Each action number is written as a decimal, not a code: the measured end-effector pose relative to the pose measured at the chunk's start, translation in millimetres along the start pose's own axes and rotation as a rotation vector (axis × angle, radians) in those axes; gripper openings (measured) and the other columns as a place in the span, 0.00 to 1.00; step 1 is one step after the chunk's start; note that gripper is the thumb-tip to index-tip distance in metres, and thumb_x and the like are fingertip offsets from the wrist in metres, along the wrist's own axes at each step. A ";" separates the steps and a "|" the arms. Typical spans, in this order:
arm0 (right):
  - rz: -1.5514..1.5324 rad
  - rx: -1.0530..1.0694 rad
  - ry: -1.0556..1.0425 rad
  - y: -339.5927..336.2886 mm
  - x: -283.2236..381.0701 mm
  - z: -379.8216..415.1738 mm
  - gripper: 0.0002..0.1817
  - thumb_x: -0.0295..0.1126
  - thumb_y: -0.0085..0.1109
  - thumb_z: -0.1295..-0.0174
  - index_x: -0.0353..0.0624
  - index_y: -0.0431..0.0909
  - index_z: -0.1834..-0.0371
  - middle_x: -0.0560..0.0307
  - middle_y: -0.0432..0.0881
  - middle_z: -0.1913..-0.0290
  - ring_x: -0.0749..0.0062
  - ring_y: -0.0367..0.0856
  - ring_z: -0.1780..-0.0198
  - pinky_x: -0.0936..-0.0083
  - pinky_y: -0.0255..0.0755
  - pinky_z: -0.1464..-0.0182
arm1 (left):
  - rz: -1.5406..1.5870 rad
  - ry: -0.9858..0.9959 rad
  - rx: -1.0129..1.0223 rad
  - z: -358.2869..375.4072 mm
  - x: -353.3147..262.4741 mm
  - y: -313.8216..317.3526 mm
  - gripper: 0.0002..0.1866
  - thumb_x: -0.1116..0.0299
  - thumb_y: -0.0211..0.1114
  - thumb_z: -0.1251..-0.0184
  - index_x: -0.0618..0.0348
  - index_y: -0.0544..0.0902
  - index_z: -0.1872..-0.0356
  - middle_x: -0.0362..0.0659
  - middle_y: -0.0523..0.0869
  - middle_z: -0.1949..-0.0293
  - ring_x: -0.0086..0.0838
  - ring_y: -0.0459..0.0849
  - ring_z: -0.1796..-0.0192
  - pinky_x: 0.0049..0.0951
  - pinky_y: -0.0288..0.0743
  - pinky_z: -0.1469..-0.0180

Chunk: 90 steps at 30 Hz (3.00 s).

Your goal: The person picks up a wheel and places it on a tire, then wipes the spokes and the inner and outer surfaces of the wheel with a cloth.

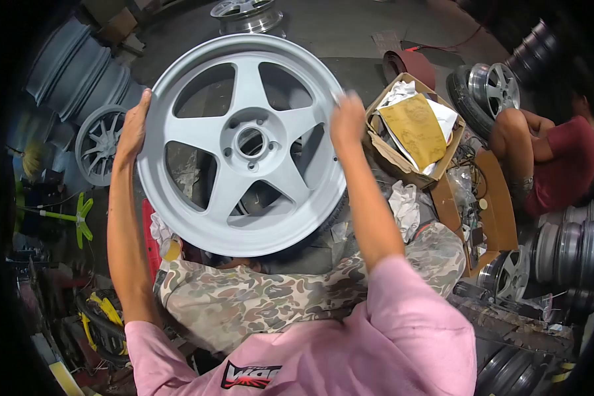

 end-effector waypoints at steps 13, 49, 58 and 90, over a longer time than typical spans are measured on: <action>-0.019 -0.040 -0.160 -7.1 7.4 -1.1 0.16 0.17 0.59 0.48 0.37 0.87 0.56 0.46 0.82 0.59 0.45 0.81 0.53 0.54 0.75 0.49 | 0.052 0.021 -0.028 8.0 -1.5 -1.8 0.35 0.40 0.54 0.17 0.69 0.89 0.53 0.40 0.87 0.62 0.21 0.79 0.60 0.22 0.73 0.54; -0.522 0.188 -0.980 56.3 258.0 -40.2 0.14 0.22 0.65 0.53 0.39 0.83 0.59 0.54 0.81 0.54 0.56 0.81 0.47 0.61 0.78 0.43 | 0.274 0.016 0.093 -0.2 9.2 11.7 0.31 0.42 0.50 0.15 0.63 0.88 0.47 0.43 0.90 0.55 0.23 0.83 0.54 0.26 0.76 0.46; -0.579 0.171 -1.353 57.3 277.4 -2.6 0.14 0.27 0.59 0.42 0.38 0.83 0.53 0.54 0.83 0.49 0.59 0.83 0.44 0.67 0.80 0.39 | 0.318 0.030 0.144 0.6 12.2 6.1 0.32 0.42 0.50 0.15 0.63 0.88 0.47 0.42 0.89 0.55 0.22 0.83 0.54 0.28 0.76 0.46; -0.325 0.073 -0.692 80.2 175.1 -98.6 0.26 0.19 0.66 0.50 0.43 0.85 0.44 0.46 0.84 0.51 0.47 0.83 0.45 0.57 0.78 0.40 | 0.177 0.118 0.083 14.4 -6.3 9.0 0.31 0.46 0.51 0.14 0.67 0.84 0.38 0.43 0.88 0.48 0.24 0.82 0.46 0.26 0.72 0.37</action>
Point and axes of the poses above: each hand's wrist, its own z-axis away from the middle knuckle, its own y-axis out of the palm, x = y × z, the point moved 2 cm from there along -z, towards the middle knuckle
